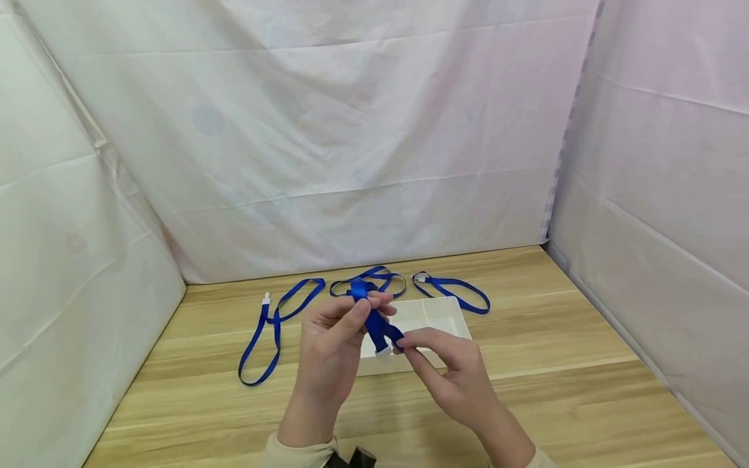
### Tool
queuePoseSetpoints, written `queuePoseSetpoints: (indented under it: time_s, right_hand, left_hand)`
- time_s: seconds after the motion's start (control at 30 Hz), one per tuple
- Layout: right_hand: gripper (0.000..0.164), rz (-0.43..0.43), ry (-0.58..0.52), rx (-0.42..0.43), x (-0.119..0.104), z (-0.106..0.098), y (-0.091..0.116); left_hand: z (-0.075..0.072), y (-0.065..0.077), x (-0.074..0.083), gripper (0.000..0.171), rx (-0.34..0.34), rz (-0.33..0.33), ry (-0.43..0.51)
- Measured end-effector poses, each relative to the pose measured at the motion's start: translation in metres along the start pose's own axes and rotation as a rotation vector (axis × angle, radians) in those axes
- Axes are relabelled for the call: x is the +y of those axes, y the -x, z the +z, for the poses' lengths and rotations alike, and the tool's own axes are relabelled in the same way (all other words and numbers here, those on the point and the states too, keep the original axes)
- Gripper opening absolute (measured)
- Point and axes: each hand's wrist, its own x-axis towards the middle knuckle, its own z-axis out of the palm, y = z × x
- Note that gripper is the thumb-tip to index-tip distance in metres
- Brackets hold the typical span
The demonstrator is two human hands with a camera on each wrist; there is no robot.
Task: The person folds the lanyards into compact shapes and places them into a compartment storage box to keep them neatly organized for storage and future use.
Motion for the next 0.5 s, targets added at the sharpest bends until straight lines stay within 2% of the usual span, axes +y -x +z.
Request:
queuePoseSetpoints:
  time_s: [0.13, 0.33, 0.5]
  right_hand:
    - [0.039, 0.052, -0.084, 0.0, 0.0, 0.003, 0.0]
    - [0.037, 0.007, -0.186, -0.02, -0.002, 0.013, -0.004]
    - [0.027, 0.053, -0.266, -0.011, -0.007, 0.016, -0.004]
  left_hand:
    - [0.003, 0.001, -0.002, 0.041, 0.009, -0.017, 0.004]
    - [0.008, 0.0, -0.006, 0.04, 0.039, -0.007, 0.046]
    - [0.008, -0.001, -0.007, 0.036, 0.094, -0.004, -0.011]
